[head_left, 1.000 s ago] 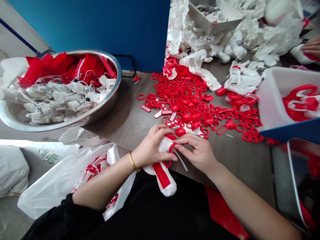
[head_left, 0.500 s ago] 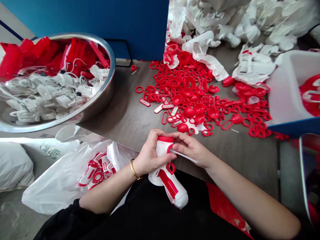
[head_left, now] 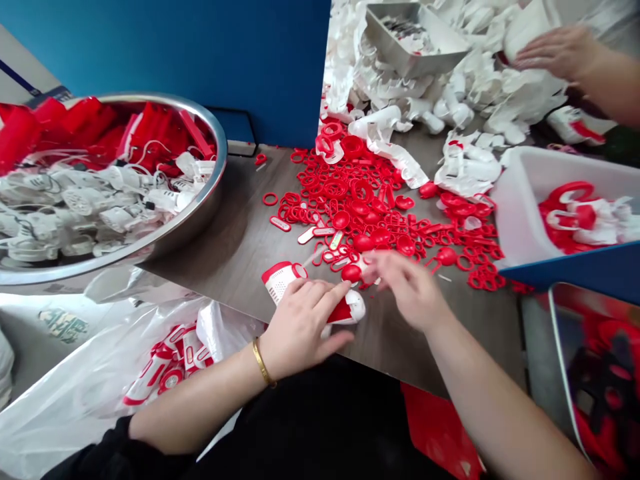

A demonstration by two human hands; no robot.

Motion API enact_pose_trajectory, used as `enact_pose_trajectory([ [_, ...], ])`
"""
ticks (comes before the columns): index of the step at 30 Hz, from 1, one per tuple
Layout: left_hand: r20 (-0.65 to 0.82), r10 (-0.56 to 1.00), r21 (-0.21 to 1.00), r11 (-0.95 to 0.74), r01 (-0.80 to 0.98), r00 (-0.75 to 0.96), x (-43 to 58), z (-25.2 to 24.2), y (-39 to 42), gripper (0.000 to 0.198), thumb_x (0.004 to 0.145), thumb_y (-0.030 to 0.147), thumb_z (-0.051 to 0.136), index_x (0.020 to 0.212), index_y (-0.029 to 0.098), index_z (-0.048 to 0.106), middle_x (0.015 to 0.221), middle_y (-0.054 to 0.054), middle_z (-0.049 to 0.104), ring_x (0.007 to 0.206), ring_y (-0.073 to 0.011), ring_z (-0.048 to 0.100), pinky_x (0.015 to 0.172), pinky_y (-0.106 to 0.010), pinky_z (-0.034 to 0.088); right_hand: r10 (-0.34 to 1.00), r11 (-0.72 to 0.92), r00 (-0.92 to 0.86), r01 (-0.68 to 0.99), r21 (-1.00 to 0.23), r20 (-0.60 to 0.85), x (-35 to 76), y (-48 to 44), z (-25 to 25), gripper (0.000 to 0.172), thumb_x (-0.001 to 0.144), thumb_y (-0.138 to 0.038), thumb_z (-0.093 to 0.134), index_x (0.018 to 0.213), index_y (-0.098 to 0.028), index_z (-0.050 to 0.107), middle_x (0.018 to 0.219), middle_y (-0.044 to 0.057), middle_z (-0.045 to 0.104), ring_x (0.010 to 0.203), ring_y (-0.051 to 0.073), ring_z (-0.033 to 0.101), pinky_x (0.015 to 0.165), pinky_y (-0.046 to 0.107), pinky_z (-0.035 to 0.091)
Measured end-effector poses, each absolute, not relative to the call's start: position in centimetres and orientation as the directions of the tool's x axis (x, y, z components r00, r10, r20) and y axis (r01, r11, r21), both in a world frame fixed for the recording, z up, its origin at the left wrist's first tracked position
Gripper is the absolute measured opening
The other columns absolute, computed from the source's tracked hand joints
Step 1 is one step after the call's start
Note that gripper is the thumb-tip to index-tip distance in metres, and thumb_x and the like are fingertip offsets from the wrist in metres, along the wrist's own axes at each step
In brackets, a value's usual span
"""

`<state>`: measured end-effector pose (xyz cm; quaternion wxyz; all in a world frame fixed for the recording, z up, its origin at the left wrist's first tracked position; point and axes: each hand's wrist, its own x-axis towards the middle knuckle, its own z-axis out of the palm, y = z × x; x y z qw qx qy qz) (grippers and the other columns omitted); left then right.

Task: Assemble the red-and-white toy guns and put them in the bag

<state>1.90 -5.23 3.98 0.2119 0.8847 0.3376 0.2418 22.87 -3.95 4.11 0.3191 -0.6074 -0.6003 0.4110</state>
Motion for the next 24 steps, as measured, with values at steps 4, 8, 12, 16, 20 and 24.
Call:
enact_pose_trajectory([
  [4,0.124,0.790,0.477,-0.578,0.662,0.600,3.1,4.7,-4.9,0.060,0.085,0.050,0.059,0.136,0.021,0.043,0.102,-0.008,0.061,0.092,-0.0265,0.055,0.081,-0.043,0.039,0.999,-0.030,0.032,0.977,-0.210,0.006,23.8,3.7,4.5,0.034,0.073,-0.047,0.069,0.089,-0.016,0.067,0.094,0.013,0.063,0.096,0.032,0.059,0.080,0.046,0.048],
  [8,0.159,0.802,0.512,-0.565,0.647,0.575,3.1,4.5,-5.0,0.050,0.084,0.050,0.060,0.125,0.022,0.053,0.104,-0.007,0.061,0.092,-0.0250,0.054,0.081,-0.041,0.037,0.981,0.109,-0.076,0.977,-0.182,0.180,24.0,2.6,5.0,0.025,0.079,-0.034,0.064,0.099,-0.020,0.069,0.091,0.007,0.062,0.080,0.022,0.062,0.067,0.033,0.048],
  [12,0.182,0.789,0.544,-0.578,0.608,0.587,2.8,4.3,-5.1,0.048,0.084,0.049,0.060,0.123,0.021,0.053,0.107,-0.006,0.063,0.097,-0.0249,0.054,0.084,-0.040,0.036,0.932,0.296,-0.203,0.905,-0.305,0.302,25.8,-5.0,4.4,0.031,0.084,-0.033,0.060,0.112,-0.021,0.067,0.084,0.003,0.059,0.066,0.013,0.059,0.062,0.027,0.048],
  [16,0.185,0.762,0.526,-0.610,0.593,0.621,3.2,4.2,-5.2,0.049,0.085,0.051,0.059,0.124,0.022,0.053,0.100,-0.005,0.064,0.094,-0.0245,0.054,0.081,-0.038,0.036,0.945,0.326,-0.318,0.878,-0.350,0.081,27.5,-10.7,2.3,0.037,0.085,-0.025,0.055,0.121,-0.023,0.062,0.087,0.003,0.056,0.065,0.012,0.060,0.057,0.024,0.049],
  [20,0.191,0.757,0.515,-0.619,0.593,0.625,4.1,4.4,-5.4,0.054,0.084,0.054,0.059,0.125,0.021,0.053,0.099,-0.006,0.064,0.092,-0.0250,0.054,0.080,-0.038,0.036,0.991,0.124,-0.099,0.921,-0.369,0.086,27.6,-11.1,0.5,0.049,0.081,-0.038,0.061,0.126,-0.019,0.057,0.103,0.010,0.056,0.086,0.022,0.062,0.074,0.037,0.054],
  [24,0.163,0.753,0.502,-0.620,0.604,0.637,4.9,4.6,-5.8,0.051,0.084,0.048,0.061,0.127,0.021,0.053,0.101,-0.005,0.064,0.094,-0.0254,0.054,0.080,-0.039,0.037,0.993,-0.056,0.100,0.883,-0.466,0.069,26.8,-10.1,0.1,0.030,0.081,-0.042,0.062,0.098,-0.018,0.065,0.093,0.011,0.061,0.089,0.028,0.061,0.082,0.046,0.051],
])
